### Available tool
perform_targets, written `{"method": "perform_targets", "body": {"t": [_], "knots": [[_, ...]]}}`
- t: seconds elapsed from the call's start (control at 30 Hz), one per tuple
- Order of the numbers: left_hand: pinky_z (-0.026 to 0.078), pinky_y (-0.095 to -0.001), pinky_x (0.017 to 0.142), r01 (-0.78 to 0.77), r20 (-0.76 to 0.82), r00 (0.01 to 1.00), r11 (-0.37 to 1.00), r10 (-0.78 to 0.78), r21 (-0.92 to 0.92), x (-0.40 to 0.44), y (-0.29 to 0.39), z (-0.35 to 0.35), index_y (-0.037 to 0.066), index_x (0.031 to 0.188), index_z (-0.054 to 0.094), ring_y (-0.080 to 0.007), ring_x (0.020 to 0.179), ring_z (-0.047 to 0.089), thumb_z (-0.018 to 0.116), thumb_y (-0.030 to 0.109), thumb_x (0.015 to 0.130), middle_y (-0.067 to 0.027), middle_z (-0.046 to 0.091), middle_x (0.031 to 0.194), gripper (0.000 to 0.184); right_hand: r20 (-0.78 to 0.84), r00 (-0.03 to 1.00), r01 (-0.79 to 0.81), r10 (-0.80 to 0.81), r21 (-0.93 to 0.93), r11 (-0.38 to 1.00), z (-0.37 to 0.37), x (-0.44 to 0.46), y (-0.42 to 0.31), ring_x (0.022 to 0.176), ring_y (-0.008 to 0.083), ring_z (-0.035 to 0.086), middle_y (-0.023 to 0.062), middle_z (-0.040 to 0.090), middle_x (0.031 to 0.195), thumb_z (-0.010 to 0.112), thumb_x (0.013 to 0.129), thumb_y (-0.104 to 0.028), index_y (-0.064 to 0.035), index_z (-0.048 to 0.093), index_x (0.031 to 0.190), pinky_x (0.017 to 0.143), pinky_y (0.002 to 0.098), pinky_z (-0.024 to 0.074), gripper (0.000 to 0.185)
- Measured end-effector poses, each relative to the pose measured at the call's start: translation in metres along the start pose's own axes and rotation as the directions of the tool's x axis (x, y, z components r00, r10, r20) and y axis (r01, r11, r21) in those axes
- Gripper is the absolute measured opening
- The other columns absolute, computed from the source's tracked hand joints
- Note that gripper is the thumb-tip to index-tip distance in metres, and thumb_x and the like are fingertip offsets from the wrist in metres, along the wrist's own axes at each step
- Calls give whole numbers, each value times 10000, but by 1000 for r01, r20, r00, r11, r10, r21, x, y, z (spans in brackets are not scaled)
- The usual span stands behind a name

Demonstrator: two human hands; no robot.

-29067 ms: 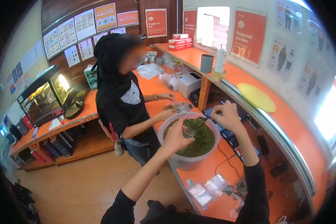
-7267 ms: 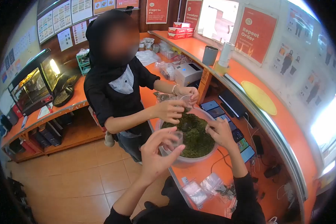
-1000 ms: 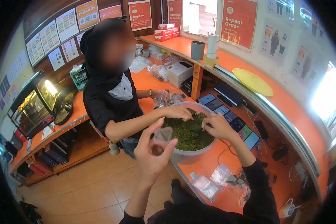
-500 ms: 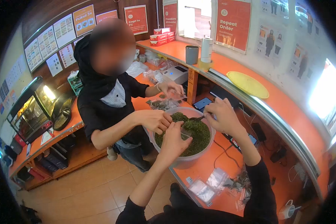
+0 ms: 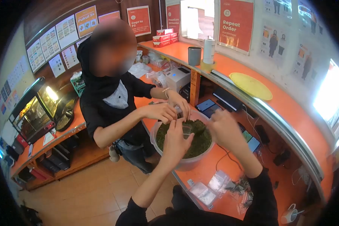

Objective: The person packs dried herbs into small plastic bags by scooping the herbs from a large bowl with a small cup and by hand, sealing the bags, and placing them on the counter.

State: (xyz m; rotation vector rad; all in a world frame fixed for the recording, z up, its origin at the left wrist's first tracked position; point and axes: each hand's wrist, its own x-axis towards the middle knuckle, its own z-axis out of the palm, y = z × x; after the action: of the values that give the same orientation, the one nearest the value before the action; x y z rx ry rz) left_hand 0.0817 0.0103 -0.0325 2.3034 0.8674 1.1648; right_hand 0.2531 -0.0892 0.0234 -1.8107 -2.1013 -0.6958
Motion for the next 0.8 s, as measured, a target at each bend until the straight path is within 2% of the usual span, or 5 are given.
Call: {"method": "perform_targets", "body": {"t": [0.17, 0.33, 0.43, 0.57, 0.8], "knots": [[504, -426, 837, -52, -108, 993, 990, 37, -131, -1, 9, -6, 30, 1174, 581, -306, 908, 632, 846, 160, 716, -149, 593, 980, 545, 269, 961, 27, -62, 131, 991, 81, -10, -20, 1002, 351, 580, 169, 604, 944, 745, 663, -114, -13, 698, 862, 866, 439, 488, 228], [539, -374, 772, -101, -155, 983, 995, 99, -2, -5, 8, -17, 16, 1187, 564, -278, 869, 655, 835, 189, 748, -168, 556, 1063, 544, -252, 960, -13, 120, 387, 922, 12, 1, -45, 1019, 321, 568, 110, 583, 1103, 762, 697, -157, -68, 669, 1081, 873, 403, 440, 405], [547, -306, 727, 65, -39, 996, 968, -77, -240, -8, 14, -13, 19, 1190, 568, -211, 790, 640, 858, 226, 734, -145, 556, 1020, 578, -249, 936, -76, 249, 548, 833, 36, -2, -54, 931, 299, 584, 76, 616, 987, 743, 705, -80, -70, 659, 1047, 827, 388, 424, 352], [532, -245, 756, 205, 111, 976, 607, -188, -768, -19, 18, -20, -31, 1095, 590, -143, 873, 663, 793, 139, 852, -62, 568, 1013, 360, -391, 819, -58, 419, 670, 740, 25, -2, -58, 778, 251, 627, 79, 629, 816, 731, 756, -11, -43, 661, 949, 714, 346, 482, 208], [550, -273, 713, 179, 83, 977, 539, -197, -823, -38, 25, -41, -37, 988, 636, -166, 801, 703, 685, 31, 920, -93, 672, 898, 108, -360, 847, 41, 391, 778, 627, 1, -14, -60, 698, 209, 622, 97, 631, 782, 711, 786, 9, -8, 640, 863, 655, 292, 494, 106]]}}
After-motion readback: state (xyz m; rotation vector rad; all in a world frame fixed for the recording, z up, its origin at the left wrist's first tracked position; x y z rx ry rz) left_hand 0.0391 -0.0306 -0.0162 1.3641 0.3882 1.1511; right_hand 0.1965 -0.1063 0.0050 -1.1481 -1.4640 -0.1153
